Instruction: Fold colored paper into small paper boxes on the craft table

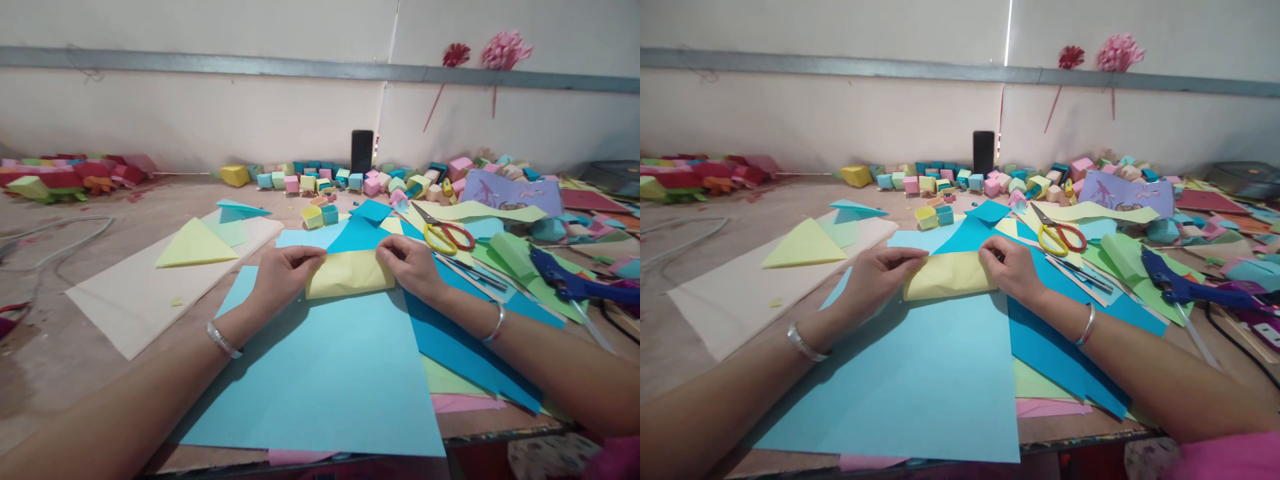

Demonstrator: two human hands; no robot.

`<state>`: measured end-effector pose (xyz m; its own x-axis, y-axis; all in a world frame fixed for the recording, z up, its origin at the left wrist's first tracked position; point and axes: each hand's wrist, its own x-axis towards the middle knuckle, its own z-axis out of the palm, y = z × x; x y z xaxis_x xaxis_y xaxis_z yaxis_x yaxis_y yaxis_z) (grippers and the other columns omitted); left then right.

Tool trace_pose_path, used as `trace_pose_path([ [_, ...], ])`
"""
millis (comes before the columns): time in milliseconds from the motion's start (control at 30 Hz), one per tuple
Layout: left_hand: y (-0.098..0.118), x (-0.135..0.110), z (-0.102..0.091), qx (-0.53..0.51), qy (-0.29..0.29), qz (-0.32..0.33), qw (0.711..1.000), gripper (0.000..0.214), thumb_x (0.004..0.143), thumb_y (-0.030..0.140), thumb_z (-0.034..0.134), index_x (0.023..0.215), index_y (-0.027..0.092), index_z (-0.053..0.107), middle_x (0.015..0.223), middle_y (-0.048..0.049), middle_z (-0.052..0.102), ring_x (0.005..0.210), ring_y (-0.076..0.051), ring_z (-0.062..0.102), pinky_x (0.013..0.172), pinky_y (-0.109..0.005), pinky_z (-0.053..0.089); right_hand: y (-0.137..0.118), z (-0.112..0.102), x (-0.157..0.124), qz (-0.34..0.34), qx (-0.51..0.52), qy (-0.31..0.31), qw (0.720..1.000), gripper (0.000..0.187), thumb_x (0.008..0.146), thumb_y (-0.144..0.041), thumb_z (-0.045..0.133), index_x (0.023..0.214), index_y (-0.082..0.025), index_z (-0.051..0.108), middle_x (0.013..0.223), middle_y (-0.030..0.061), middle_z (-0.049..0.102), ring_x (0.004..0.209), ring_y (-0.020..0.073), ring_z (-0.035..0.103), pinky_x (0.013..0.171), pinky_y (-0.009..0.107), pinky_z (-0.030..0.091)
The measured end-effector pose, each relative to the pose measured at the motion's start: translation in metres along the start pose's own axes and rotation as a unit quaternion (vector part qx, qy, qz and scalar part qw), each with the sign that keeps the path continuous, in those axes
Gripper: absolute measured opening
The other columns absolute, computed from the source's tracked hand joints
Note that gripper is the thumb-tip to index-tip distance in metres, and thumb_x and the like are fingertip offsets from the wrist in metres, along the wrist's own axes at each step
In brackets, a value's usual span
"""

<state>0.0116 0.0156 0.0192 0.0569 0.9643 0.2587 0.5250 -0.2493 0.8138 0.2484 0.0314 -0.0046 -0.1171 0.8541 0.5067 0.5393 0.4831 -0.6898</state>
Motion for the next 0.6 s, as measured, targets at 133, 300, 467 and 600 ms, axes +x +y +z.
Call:
trace_pose_path([
  [133, 0.001, 0.0033, -0.0031, 0.033, -0.041, -0.039, 0.998, 0.018, 0.075, 0.029, 0.063, 0.083, 0.02, 0.076, 0.076, -0.0019, 0.075, 0.068, -0.018, 0.065, 0.057, -0.026, 0.046, -0.0024, -0.0009, 0.0011, 0.003, -0.052, -0.011, 0.999, 0.016, 0.082, -0.027, 0.054, 0.071, -0.019, 0.062, 0.067, 0.0004, 0.061, 0.063, 0.0134, 0.052, 0.058, 0.025, 0.038],
  [300, -0.0009, 0.0076, -0.0058, 0.083, -0.091, -0.01, 0.992, 0.013, 0.071, 0.026, 0.062, 0.075, 0.021, 0.073, 0.066, 0.0006, 0.07, 0.056, -0.014, 0.056, 0.051, -0.025, 0.04, -0.0003, -0.0002, 0.0006, 0.019, -0.09, -0.06, 0.994, 0.018, 0.081, -0.028, 0.055, 0.066, -0.019, 0.061, 0.062, -0.001, 0.06, 0.059, 0.0128, 0.051, 0.056, 0.025, 0.035],
  [467, -0.002, 0.006, -0.0054, 0.119, -0.127, 0.027, 0.984, 0.014, 0.071, 0.023, 0.058, 0.071, 0.021, 0.072, 0.069, -0.0001, 0.07, 0.06, -0.016, 0.057, 0.057, -0.026, 0.042, 0.0048, 0.002, -0.0001, 0.019, -0.149, -0.094, 0.984, 0.02, 0.08, -0.028, 0.055, 0.063, -0.019, 0.057, 0.064, 0.0003, 0.059, 0.062, 0.0139, 0.051, 0.057, 0.026, 0.032],
  [600, -0.0018, 0.0051, -0.0056, 0.162, -0.139, 0.041, 0.976, 0.016, 0.07, 0.022, 0.057, 0.073, 0.02, 0.073, 0.076, -0.0023, 0.07, 0.064, -0.016, 0.056, 0.06, -0.027, 0.042, 0.0059, 0.0033, -0.0008, 0.018, -0.181, -0.112, 0.977, 0.015, 0.079, -0.025, 0.055, 0.065, -0.019, 0.056, 0.07, 0.0014, 0.06, 0.066, 0.0141, 0.051, 0.059, 0.026, 0.032],
])
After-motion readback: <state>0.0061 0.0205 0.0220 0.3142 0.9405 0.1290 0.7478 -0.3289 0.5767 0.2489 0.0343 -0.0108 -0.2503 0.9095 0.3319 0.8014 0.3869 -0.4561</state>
